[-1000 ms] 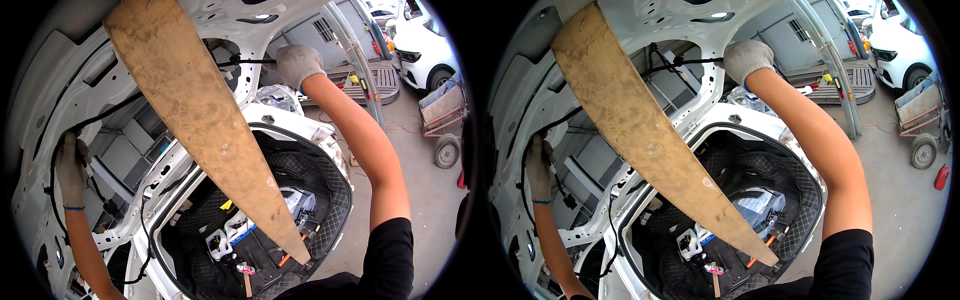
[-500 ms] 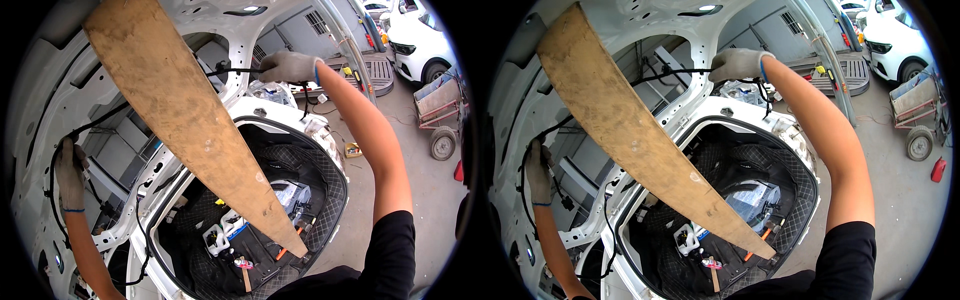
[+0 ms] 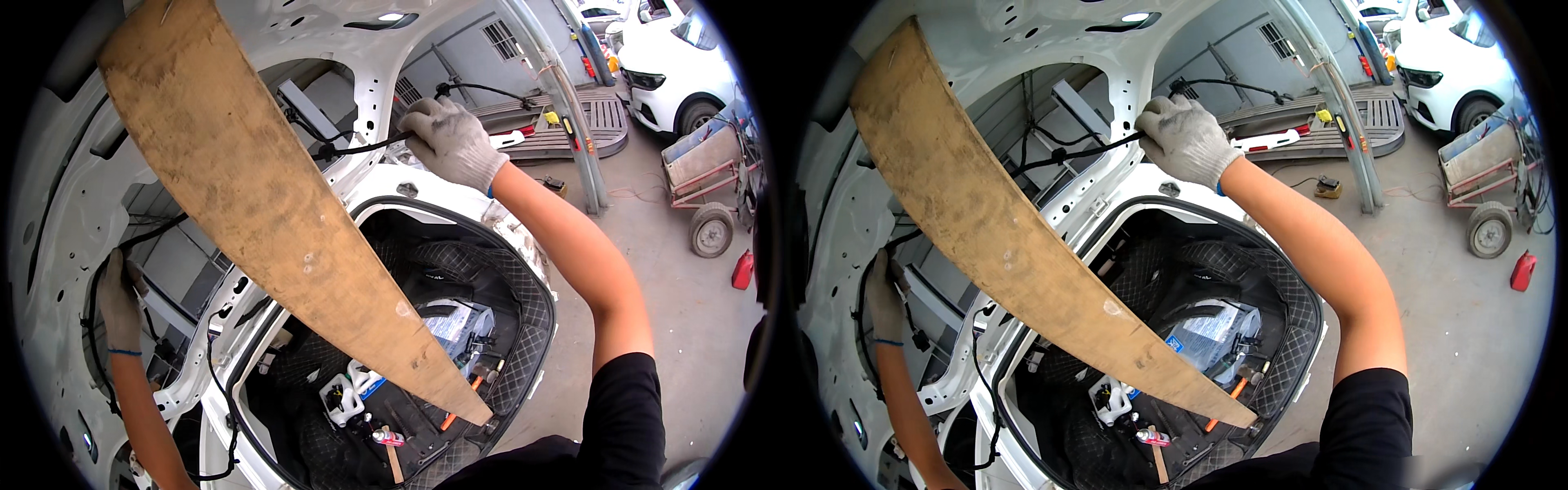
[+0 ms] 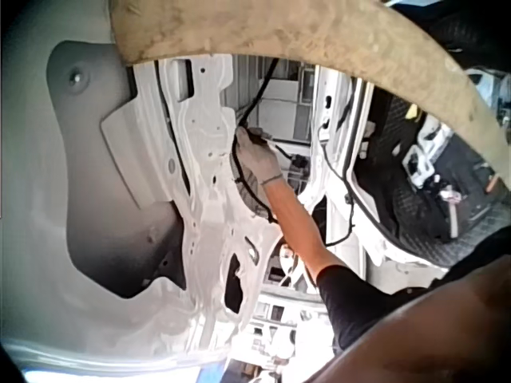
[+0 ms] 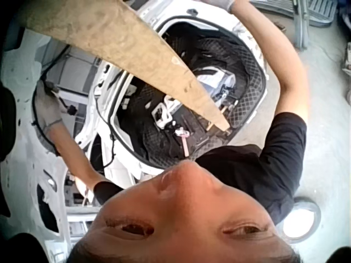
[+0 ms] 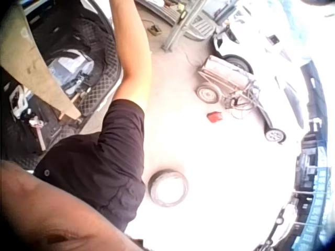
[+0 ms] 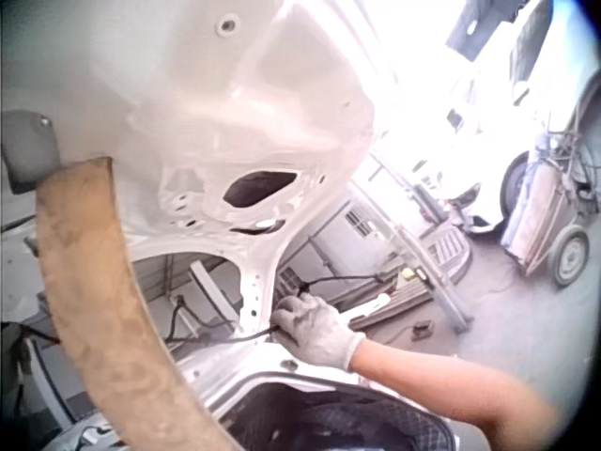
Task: The person routes a black wiring harness along the underside of an open car trunk lid, using a wooden plank to support the lid. They connect multiple electrical connectors and tuck the harness into place.
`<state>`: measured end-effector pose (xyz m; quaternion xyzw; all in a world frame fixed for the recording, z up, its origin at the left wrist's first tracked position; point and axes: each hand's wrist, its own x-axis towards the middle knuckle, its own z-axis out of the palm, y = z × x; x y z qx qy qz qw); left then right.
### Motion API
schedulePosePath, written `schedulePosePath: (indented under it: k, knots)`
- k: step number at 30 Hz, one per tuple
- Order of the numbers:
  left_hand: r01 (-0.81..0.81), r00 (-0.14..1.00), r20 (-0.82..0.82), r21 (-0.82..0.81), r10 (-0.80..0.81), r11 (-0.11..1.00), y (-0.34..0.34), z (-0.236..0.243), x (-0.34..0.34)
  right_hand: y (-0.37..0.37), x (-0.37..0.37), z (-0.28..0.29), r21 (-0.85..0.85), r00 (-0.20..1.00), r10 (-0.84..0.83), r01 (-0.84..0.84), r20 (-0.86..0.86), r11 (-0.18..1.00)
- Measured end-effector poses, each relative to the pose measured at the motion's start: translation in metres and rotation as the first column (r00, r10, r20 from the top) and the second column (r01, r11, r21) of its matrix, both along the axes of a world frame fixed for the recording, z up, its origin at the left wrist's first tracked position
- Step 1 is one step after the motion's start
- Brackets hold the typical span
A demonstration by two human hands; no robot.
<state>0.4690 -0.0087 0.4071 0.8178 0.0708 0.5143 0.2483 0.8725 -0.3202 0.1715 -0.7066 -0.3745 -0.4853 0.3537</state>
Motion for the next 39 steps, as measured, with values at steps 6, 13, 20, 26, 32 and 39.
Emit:
schedulePosePath:
  k: [6,13,20,26,32,39]
  knots:
    - [0.023,1.0,-0.007,-0.092,-0.024,0.995,-0.002,-0.022,0.019,0.002,0.009,-0.016,0.139,0.997,-0.029,0.04,-0.075,0.989]
    - [0.279,0.936,-0.1,-0.376,-0.338,0.884,0.003,-0.049,0.047,0.03,0.014,-0.083,-0.136,0.932,0.109,-0.165,-0.346,0.977]
    - [0.027,0.988,-0.118,-0.476,-0.094,0.879,0.047,-0.064,0.051,0.072,0.001,-0.164,0.582,-0.192,0.714,-0.732,-0.673,0.353]
    - [0.109,0.969,-0.151,-0.458,-0.198,0.882,0.085,-0.088,0.06,0.119,-0.001,-0.217,0.567,-0.211,0.657,-0.726,-0.723,0.39]
    - [0.005,0.972,-0.232,-0.141,-0.038,0.99,0.108,-0.133,0.097,0.178,-0.009,-0.249,-0.013,0.586,0.426,-0.598,-0.689,0.801]
    - [-0.075,0.993,0.044,-0.471,0.108,0.879,0.094,-0.118,0.093,0.165,0.022,-0.245,0.185,0.706,0.347,-0.299,-0.617,0.936]
